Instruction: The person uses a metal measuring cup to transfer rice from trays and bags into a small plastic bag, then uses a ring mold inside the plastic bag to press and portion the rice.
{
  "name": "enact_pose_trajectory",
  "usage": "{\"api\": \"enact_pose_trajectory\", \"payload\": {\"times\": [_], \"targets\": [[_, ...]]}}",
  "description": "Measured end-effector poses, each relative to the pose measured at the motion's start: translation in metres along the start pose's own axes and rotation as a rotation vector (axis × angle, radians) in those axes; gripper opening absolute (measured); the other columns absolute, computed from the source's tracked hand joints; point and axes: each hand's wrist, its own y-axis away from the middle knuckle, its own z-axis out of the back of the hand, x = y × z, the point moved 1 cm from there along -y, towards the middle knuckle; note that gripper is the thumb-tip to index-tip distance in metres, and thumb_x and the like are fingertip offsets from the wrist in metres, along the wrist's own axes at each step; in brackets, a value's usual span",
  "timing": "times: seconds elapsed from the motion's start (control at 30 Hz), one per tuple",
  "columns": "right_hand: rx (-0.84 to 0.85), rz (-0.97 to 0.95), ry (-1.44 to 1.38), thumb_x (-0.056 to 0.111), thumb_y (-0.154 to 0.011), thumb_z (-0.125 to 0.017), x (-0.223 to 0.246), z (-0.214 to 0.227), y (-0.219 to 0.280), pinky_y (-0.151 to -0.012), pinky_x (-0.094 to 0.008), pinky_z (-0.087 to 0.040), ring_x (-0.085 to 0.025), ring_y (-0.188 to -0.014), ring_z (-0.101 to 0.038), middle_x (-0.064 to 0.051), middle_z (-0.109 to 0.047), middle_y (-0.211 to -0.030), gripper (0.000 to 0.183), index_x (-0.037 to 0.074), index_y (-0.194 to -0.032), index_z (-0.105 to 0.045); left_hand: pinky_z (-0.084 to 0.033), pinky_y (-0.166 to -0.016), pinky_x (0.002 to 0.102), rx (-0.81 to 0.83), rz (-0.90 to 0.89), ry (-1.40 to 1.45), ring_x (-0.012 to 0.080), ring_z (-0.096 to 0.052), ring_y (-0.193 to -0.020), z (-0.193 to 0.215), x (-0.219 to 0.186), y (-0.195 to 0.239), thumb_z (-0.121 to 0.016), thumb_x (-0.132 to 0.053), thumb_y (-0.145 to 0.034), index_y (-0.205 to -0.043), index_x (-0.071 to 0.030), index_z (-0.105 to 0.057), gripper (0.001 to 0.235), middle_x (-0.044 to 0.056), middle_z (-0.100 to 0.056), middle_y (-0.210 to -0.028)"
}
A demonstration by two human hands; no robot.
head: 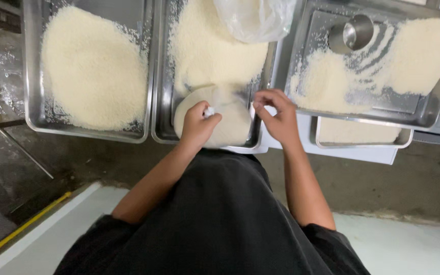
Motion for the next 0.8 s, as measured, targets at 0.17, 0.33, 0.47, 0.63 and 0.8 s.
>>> {"api": "enact_pose_trajectory", "payload": {"times": [0.17,0.33,0.47,0.63,0.8], "targets": [[0.064,-0.053,-0.062,0.003,-0.095,-0.074,0.013,-0.03,0.027,-0.078,-0.028,-0.055,-0.014,-0.09,-0.067,-0.008,-0.068,-0.106,0.024,0.001,-0.119,-0.07,-0.048,-0.07,0.026,0.149,-0.066,-0.004,0.0083,-0.057,-0.081,-0.014,0.027,0.011,-0.071,-0.004,-0.081,-0.103,0.001,-0.059,0.025,0.003,-0.061,-0.087],[0.194,0.027,0.073,0.009,-0.096,-0.072,0.036,-0.044,0.016,-0.076,-0.032,-0.056,-0.022,-0.086,-0.068,-0.013,-0.068,-0.109,0.03,0.001,-0.124,-0.068,-0.045,-0.066,0.027,0.238,-0.05,-0.035,0.0095,-0.053,-0.075,-0.003,0.014,0.014,-0.073,-0.006,-0.092,-0.107,-0.001,-0.058,0.022,0.005,-0.06,-0.082],[0.393,0.108,0.304,0.012,-0.091,-0.073,0.03,-0.04,-0.005,-0.073,-0.04,-0.054,-0.031,-0.083,-0.068,-0.016,-0.068,-0.094,0.022,0.001,-0.109,-0.07,-0.052,-0.072,0.034,0.175,-0.304,-0.195,0.0234,-0.064,-0.08,0.004,-0.008,0.023,-0.072,-0.007,-0.095,-0.104,-0.001,-0.061,0.016,0.013,-0.066,-0.09],[0.613,0.301,0.456,0.015,-0.083,-0.075,0.02,-0.038,-0.032,-0.068,-0.045,-0.054,-0.038,-0.075,-0.066,-0.016,-0.066,-0.082,0.019,0.001,-0.093,-0.066,-0.052,-0.074,0.043,0.108,-0.417,-0.273,0.0386,-0.065,-0.086,0.005,-0.017,0.025,-0.072,-0.006,-0.092,-0.103,-0.001,-0.059,0.017,0.019,-0.064,-0.094],[0.611,0.529,0.751,0.024,-0.088,-0.074,0.021,-0.046,-0.031,-0.063,-0.046,-0.054,-0.035,-0.069,-0.065,-0.013,-0.062,-0.073,0.024,0.004,-0.081,-0.062,-0.051,-0.077,0.048,0.059,-0.553,-0.369,0.0406,-0.064,-0.091,0.009,-0.017,0.024,-0.07,-0.006,-0.092,-0.1,-0.003,-0.06,0.013,0.017,-0.064,-0.094]]}}
